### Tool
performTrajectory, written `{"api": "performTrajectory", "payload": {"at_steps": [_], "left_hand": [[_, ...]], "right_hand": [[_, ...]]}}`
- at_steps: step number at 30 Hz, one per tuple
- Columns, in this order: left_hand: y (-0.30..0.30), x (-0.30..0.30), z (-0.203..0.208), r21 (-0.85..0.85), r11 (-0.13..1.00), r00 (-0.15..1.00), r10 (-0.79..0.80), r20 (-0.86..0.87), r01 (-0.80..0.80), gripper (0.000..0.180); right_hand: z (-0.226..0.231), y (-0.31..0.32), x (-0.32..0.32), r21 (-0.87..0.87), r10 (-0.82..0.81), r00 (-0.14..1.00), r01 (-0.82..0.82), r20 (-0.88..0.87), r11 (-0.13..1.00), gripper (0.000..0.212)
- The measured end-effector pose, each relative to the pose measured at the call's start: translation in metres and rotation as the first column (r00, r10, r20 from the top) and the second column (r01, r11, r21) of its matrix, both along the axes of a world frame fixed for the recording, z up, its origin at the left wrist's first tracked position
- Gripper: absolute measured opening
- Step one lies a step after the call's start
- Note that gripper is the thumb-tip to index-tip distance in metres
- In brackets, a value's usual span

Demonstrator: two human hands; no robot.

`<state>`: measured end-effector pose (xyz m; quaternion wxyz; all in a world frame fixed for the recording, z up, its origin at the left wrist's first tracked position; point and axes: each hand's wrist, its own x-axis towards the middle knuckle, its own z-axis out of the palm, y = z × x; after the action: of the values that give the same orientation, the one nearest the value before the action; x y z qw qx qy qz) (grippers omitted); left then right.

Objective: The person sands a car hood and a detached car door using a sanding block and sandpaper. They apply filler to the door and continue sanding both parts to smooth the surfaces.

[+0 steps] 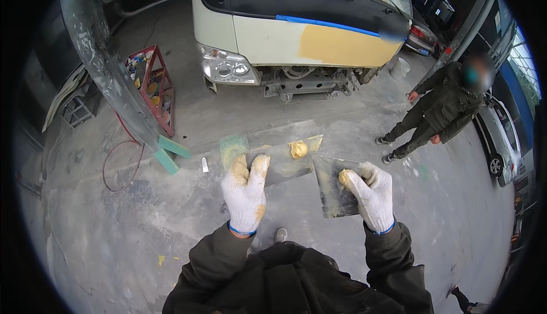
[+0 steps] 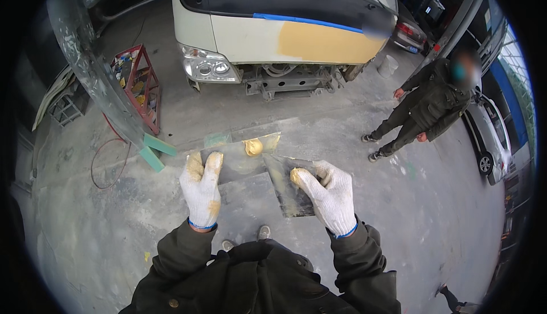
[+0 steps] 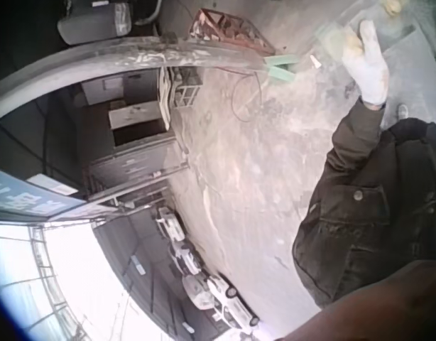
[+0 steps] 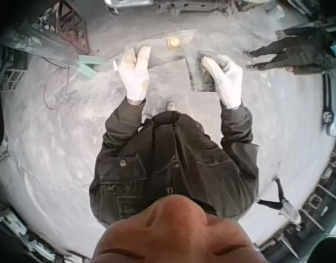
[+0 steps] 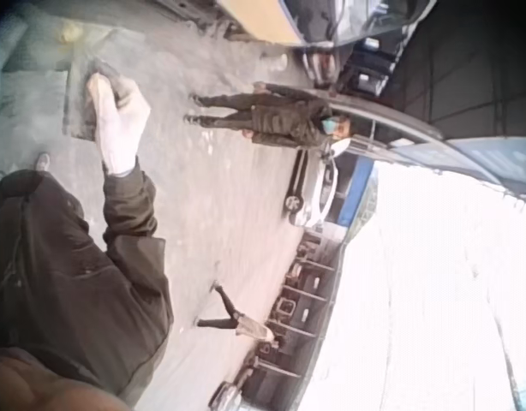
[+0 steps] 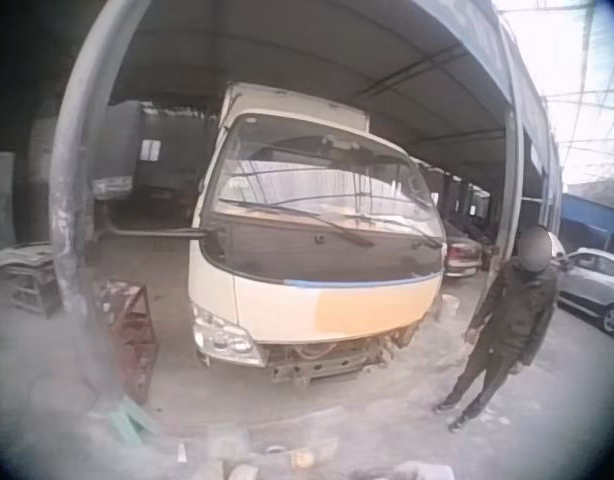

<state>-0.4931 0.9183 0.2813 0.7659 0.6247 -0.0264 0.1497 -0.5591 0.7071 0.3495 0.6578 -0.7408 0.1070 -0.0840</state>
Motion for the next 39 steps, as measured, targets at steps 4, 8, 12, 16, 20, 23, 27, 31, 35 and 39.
{"api": "performTrajectory", "payload": {"at_steps": [4, 8, 12, 16, 20, 23, 27, 31, 35, 39], "left_hand": [[0.002, -0.012, 0.004, -0.014, 1.000, 0.999, 0.025, -0.039, -0.026, 0.025], [0.001, -0.017, -0.001, 0.080, 0.994, 0.997, 0.071, -0.038, -0.068, 0.025], [-0.004, -0.018, 0.003, 0.081, 0.994, 0.997, 0.075, -0.020, -0.073, 0.026], [-0.007, -0.019, 0.007, 0.148, 0.985, 0.996, 0.090, -0.020, -0.086, 0.026], [-0.011, -0.019, 0.006, 0.175, 0.977, 0.993, 0.121, -0.001, -0.119, 0.024], [-0.015, -0.017, 0.004, 0.178, 0.973, 0.989, 0.146, 0.034, -0.150, 0.024], [-0.018, -0.016, 0.000, 0.177, 0.976, 0.992, 0.129, 0.010, -0.129, 0.024], [-0.021, -0.016, -0.005, 0.191, 0.974, 0.991, 0.128, -0.025, -0.121, 0.024], [-0.025, -0.011, -0.005, 0.150, 0.976, 0.987, 0.161, -0.009, -0.158, 0.023], [-0.022, -0.008, -0.008, 0.171, 0.972, 0.985, 0.169, -0.036, -0.161, 0.023]], "right_hand": [[-0.009, 0.009, 0.004, -0.172, 0.017, 0.997, -0.029, -0.072, 0.985, 0.029], [-0.026, 0.009, 0.006, -0.248, 0.011, 1.000, -0.012, -0.004, 0.969, 0.030], [-0.028, 0.009, 0.010, -0.225, 0.014, 0.999, -0.021, -0.036, 0.974, 0.031], [-0.029, 0.007, 0.014, -0.236, 0.019, 0.998, -0.034, -0.066, 0.971, 0.032], [-0.026, 0.010, 0.017, -0.247, 0.004, 0.998, -0.021, -0.067, 0.969, 0.033], [-0.031, 0.009, 0.021, -0.200, -0.008, 0.997, -0.008, -0.075, 0.980, 0.032], [-0.041, 0.007, 0.025, -0.169, 0.002, 0.998, -0.011, -0.057, 0.985, 0.032], [-0.042, 0.009, 0.028, -0.160, 0.001, 0.999, -0.009, -0.045, 0.987, 0.033], [-0.047, 0.007, 0.031, -0.185, 0.032, 0.999, -0.036, -0.025, 0.982, 0.033], [-0.042, 0.009, 0.034, -0.189, 0.044, 0.998, -0.053, -0.050, 0.981, 0.031]]}}
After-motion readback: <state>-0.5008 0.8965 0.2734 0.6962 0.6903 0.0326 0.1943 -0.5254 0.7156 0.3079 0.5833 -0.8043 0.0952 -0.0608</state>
